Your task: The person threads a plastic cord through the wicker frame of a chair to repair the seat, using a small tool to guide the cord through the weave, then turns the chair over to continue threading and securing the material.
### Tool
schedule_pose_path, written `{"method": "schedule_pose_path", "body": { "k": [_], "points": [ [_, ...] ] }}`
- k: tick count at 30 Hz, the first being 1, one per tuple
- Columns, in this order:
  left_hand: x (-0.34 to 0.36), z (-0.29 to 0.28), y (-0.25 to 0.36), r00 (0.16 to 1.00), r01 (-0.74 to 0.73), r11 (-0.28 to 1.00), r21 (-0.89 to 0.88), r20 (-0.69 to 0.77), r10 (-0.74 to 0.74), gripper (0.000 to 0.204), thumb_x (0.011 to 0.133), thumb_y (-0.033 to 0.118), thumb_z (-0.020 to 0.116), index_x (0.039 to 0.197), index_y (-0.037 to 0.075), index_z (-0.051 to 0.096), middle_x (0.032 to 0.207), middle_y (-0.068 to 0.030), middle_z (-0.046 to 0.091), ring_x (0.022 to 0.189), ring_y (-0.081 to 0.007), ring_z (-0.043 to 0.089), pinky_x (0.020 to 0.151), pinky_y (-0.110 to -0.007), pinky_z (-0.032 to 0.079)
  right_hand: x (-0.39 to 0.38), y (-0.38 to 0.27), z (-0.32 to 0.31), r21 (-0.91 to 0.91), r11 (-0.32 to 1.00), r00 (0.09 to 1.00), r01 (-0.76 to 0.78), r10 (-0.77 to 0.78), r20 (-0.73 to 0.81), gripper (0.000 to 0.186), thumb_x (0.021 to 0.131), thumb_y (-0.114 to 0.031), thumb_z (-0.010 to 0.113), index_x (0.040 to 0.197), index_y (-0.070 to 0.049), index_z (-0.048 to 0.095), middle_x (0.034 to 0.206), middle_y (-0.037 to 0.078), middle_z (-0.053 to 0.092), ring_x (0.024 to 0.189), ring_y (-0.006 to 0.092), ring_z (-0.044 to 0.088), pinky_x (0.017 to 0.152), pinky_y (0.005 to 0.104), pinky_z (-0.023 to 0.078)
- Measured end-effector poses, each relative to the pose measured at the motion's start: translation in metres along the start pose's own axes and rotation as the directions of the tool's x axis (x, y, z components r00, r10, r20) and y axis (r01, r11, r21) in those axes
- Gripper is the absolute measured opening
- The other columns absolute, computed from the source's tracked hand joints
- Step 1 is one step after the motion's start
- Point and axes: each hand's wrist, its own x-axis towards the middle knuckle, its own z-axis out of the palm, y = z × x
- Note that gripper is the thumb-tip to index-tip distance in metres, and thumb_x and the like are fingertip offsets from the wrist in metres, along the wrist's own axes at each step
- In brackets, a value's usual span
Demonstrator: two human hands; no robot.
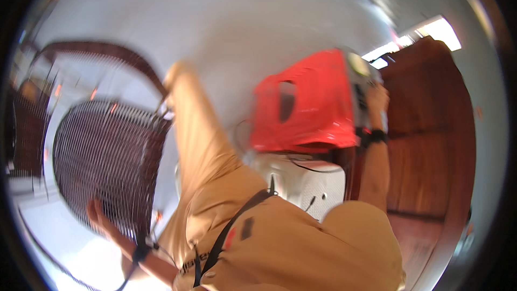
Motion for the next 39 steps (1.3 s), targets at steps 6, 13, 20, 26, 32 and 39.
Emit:
{"method": "schedule_pose_path", "body": {
  "k": [6, 13, 20, 26, 32, 39],
  "points": [
    [-0.004, 0.014, 0.012, 0.996, 0.027, 0.977, -0.213, 0.083, -0.01, 0.018, 0.08, 0.007, 0.062, 0.096, -0.002, 0.06, 0.088, -0.0081, 0.062, 0.081, -0.0146, 0.057, 0.076, -0.024, 0.044, 0.001, 0.029, -0.011, -0.554, 0.833, 0.992, -0.021, -0.052, -0.116, 0.041, 0.083, -0.046, 0.052, 0.12, -0.029, 0.051, 0.102, 0.017, 0.053, 0.09, 0.0382, 0.057, 0.067, 0.0496, 0.051],
    [-0.049, -0.013, 0.041, 0.985, 0.173, 0.921, -0.348, 0.058, -0.163, 0.02, 0.087, 0.018, 0.057, 0.096, 0.0, 0.061, 0.09, -0.0054, 0.062, 0.083, -0.0127, 0.058, 0.073, -0.025, 0.045, -0.026, -0.234, -0.077, 0.694, 0.554, 0.782, 0.46, -0.623, -0.02, 0.04, 0.088, -0.028, 0.053, 0.123, -0.009, 0.051, 0.119, 0.011, 0.053, 0.108, 0.0201, 0.049, 0.092, 0.0307, 0.037],
    [-0.126, -0.035, 0.043, 0.923, 0.331, 0.931, -0.156, 0.258, -0.285, 0.025, 0.089, 0.021, 0.053, 0.097, -0.002, 0.061, 0.09, -0.0093, 0.063, 0.076, -0.0133, 0.06, 0.07, -0.027, 0.049, -0.119, -0.474, -0.114, 0.916, -0.041, 0.576, 0.4, -0.766, -0.286, 0.033, 0.077, -0.029, 0.065, 0.095, -0.002, 0.056, 0.077, 0.006, 0.058, 0.07, 0.0157, 0.057, 0.063, 0.0285, 0.044],
    [-0.163, 0.027, 0.011, 0.632, 0.631, 0.773, 0.069, 0.533, -0.563, 0.03, 0.09, 0.014, 0.049, 0.115, -0.002, 0.054, 0.116, -0.0125, 0.054, 0.093, -0.0193, 0.059, 0.083, -0.03, 0.048, -0.102, -0.507, -0.092, 0.974, -0.207, 0.386, 0.089, -0.894, -0.226, 0.025, 0.066, -0.025, 0.07, 0.072, -0.004, 0.057, 0.055, 0.001, 0.054, 0.044, 0.0119, 0.051, 0.042, 0.0257, 0.041],
    [-0.131, 0.064, -0.091, 0.642, -0.326, 0.776, 0.539, 0.729, -0.237, 0.043, 0.087, 0.008, 0.046, 0.13, 0.007, 0.04, 0.131, -0.0111, 0.043, 0.119, -0.0233, 0.043, 0.098, -0.035, 0.038, -0.106, -0.5, -0.089, 0.96, -0.253, 0.438, 0.116, -0.855, -0.278, 0.027, 0.06, -0.03, 0.067, 0.055, -0.005, 0.058, 0.052, 0.006, 0.058, 0.045, 0.0156, 0.057, 0.045, 0.0279, 0.045],
    [-0.132, 0.099, -0.074, 0.709, 0.692, 0.189, -0.697, 0.608, -0.356, 0.044, 0.088, 0.013, 0.04, 0.131, 0.011, 0.038, 0.137, -0.0084, 0.037, 0.13, -0.0215, 0.028, 0.106, -0.041, 0.021, -0.102, -0.504, -0.087, 0.982, -0.034, 0.543, 0.185, -0.829, -0.131, 0.034, 0.056, -0.035, 0.068, 0.066, -0.003, 0.065, 0.062, 0.013, 0.064, 0.059, 0.0231, 0.064, 0.057, 0.0323, 0.051]
  ]
}}
